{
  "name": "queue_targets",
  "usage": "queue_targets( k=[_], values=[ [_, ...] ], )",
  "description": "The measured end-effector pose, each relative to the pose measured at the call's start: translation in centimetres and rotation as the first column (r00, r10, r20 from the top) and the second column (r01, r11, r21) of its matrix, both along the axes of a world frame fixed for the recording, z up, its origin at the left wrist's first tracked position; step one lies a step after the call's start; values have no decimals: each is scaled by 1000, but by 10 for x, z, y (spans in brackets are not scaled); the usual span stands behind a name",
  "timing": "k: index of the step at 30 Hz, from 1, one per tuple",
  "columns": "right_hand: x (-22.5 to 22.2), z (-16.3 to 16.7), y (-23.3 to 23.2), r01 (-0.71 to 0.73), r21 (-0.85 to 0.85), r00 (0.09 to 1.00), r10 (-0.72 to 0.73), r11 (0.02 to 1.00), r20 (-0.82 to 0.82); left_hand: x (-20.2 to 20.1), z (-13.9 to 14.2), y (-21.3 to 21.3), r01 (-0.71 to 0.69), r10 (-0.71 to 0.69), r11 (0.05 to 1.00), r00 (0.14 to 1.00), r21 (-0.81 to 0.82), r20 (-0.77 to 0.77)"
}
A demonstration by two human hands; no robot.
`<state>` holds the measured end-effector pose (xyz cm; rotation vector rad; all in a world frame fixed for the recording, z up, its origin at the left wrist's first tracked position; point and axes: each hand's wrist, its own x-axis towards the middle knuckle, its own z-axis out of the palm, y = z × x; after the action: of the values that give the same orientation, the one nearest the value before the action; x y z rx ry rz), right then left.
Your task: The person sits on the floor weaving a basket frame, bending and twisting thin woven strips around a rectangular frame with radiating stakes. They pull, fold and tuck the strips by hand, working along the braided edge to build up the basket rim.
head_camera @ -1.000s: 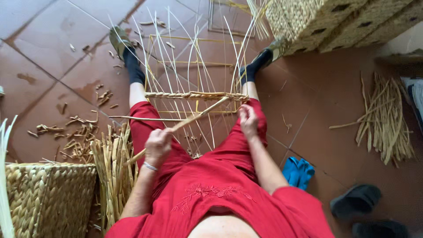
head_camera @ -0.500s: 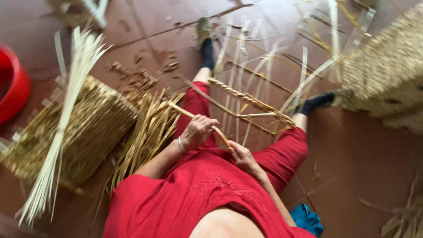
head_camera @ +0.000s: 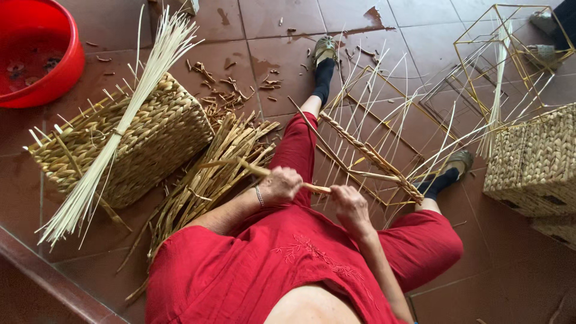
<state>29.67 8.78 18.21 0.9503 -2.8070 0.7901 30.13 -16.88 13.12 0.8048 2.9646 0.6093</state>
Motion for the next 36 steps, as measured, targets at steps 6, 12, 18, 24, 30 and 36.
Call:
queue_targets(
  k=[6,12,18,24,30,36],
  values=[
    [-16,-12,-24,9,-29,995,-12,1000,-98,13,7,5,-206,-271,626,847,752,458],
    [2,-4,-32,43,-163,970,-2,986,241,-11,44,-20,-21,165,726,976,687,-144],
    [0,22,-34,56,-257,931,43,965,362,-14,14,-26,27,93,875,970,484,-223],
    [-23,30,-40,-27,-33,998,29,999,63,-5,-27,-7,-280,-272,641,788,715,552],
    [-44,18,-41,-141,-348,980,181,927,85,-14,8,-8,-315,-41,509,921,801,388],
    [-46,-4,-24,15,-283,980,43,959,195,-33,47,5,39,144,791,958,610,-249]
  ],
)
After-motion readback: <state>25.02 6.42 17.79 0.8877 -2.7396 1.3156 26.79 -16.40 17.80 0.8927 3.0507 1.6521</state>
